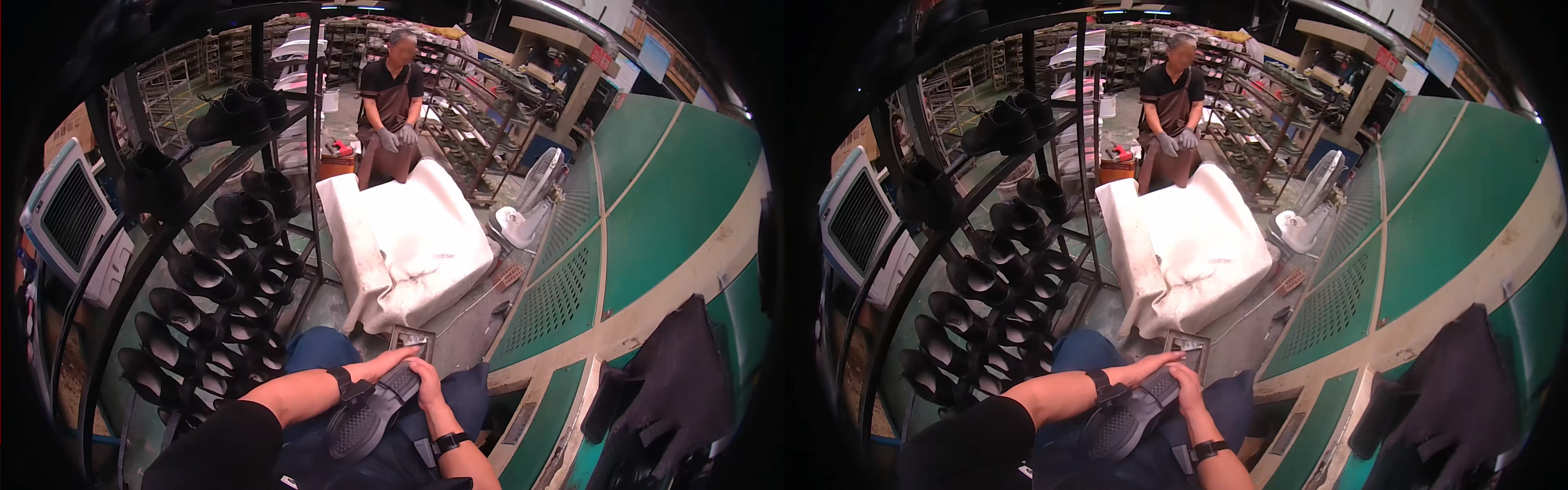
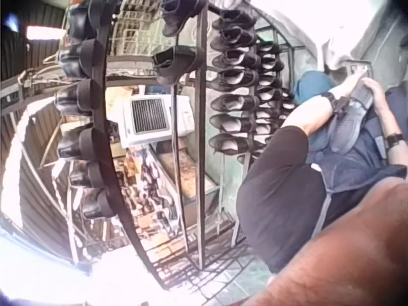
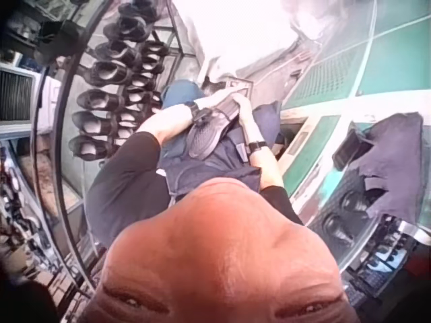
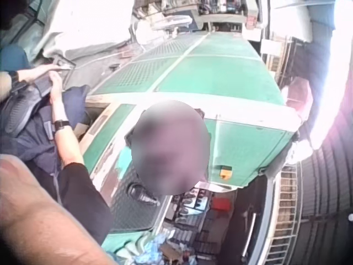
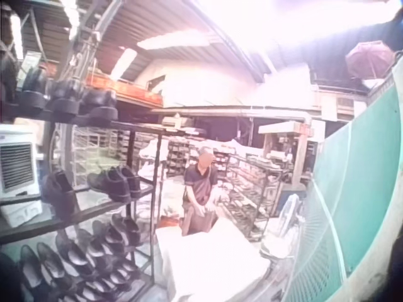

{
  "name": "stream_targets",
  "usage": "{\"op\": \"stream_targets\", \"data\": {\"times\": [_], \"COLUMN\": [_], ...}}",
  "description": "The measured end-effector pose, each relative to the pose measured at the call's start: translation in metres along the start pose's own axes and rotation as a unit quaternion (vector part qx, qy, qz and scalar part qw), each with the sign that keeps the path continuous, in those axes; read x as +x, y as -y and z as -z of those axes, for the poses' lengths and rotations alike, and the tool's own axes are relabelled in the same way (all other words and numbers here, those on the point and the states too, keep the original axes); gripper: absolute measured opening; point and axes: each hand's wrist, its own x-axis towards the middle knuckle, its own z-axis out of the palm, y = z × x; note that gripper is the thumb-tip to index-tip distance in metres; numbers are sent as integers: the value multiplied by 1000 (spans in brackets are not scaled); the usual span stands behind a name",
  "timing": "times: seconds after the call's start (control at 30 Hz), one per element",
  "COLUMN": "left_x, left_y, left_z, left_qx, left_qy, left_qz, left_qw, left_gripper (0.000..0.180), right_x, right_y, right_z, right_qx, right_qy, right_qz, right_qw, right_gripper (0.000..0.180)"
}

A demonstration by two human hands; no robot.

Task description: Inspecting and organizing manufactured shoes in a factory setting.

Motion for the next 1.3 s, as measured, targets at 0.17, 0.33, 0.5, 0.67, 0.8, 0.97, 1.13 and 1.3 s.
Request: {"op": "stream_targets", "data": {"times": [0.17,0.33,0.5,0.67,0.8,0.97,1.13,1.3], "left_x": [-31,-45,-45,-69,-105,-122,-125,-179], "left_y": [-18,-11,-17,-14,40,74,87,11], "left_z": [-18,-22,-14,-9,14,5,4,-24], "left_qx": [-55,-37,66,-122,-233,-373,-501,-441], "left_qy": [58,44,186,19,62,152,242,153], "left_qz": [37,-61,-276,17,105,91,85,171], "left_qw": [996,996,941,992,965,911,826,868], "left_gripper": [34,37,39,43,43,46,48,59], "right_x": [-12,-25,-29,8,25,12,13,-7], "right_y": [12,25,49,39,34,25,41,77], "right_z": [-16,-25,-39,-9,-8,-20,-37,-51], "right_qx": [-12,-126,-223,6,128,188,174,264], "right_qy": [-36,-28,-3,-37,-89,-185,-164,-74], "right_qz": [104,211,278,118,-2,-51,-59,-2], "right_qw": [994,969,934,992,988,963,969,962], "right_gripper": [40,31,35,47,50,50,51,57]}}
